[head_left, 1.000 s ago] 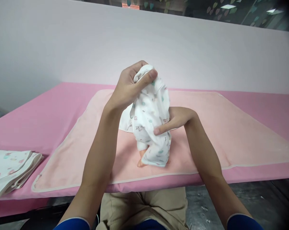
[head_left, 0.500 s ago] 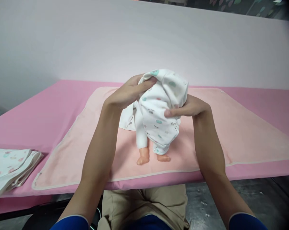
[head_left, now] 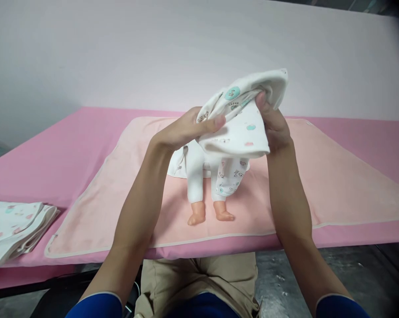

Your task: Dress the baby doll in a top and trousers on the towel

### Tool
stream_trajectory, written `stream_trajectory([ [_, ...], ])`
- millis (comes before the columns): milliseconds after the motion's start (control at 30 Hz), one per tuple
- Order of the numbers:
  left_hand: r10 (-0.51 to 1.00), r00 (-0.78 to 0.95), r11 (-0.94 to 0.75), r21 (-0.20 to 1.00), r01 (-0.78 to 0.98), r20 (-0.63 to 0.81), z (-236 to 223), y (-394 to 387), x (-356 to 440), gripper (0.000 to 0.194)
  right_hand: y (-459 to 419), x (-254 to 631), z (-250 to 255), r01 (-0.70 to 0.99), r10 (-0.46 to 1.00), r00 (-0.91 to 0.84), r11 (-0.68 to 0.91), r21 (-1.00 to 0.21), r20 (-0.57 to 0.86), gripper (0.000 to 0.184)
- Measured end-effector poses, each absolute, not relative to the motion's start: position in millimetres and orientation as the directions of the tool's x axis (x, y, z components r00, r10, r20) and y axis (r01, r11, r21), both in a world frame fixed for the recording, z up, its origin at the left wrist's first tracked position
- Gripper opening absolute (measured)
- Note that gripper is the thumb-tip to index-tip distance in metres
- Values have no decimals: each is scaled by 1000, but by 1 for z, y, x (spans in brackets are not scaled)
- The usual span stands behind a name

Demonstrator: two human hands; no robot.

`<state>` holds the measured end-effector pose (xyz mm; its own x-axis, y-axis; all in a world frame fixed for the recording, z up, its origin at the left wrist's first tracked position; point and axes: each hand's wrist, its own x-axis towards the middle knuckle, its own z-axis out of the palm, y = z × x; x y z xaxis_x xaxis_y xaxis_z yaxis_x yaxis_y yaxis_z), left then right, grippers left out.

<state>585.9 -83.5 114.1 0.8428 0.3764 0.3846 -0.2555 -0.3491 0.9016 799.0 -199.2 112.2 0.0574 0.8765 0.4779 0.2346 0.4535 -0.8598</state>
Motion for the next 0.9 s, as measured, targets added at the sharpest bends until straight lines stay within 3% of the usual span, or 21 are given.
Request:
stream_trajectory([
  [100,440,795,-358,894,-271,417,115,-87,588,53,-200,799,113,215,888,4,448,-868,460,70],
  [267,495,717,-349,868,-353,490,120,-101,598,37,-197,817,103,238,880,-322,433,-869,350,72],
  [367,461,742,-317,871,-375,487,123,-109,597,44,-194,824,98,204,880,-216,465,-861,424,69],
  [467,433,773,-311,882,-354,463,123,-110,587,53,-197,824,97,215,911,-97,413,-885,401,70],
  [700,420,866,-414,907,-83,271,97,-129,543,54,-242,787,103,279,927,-290,320,-905,239,65],
  [800,524,818,-380,925,-27,239,73,-154,529,49,-263,759,94,336,952,-210,283,-898,222,57],
  [900,694,691,-224,973,-59,201,52,-180,518,31,-277,738,75,420,977,-56,208,-883,204,46],
])
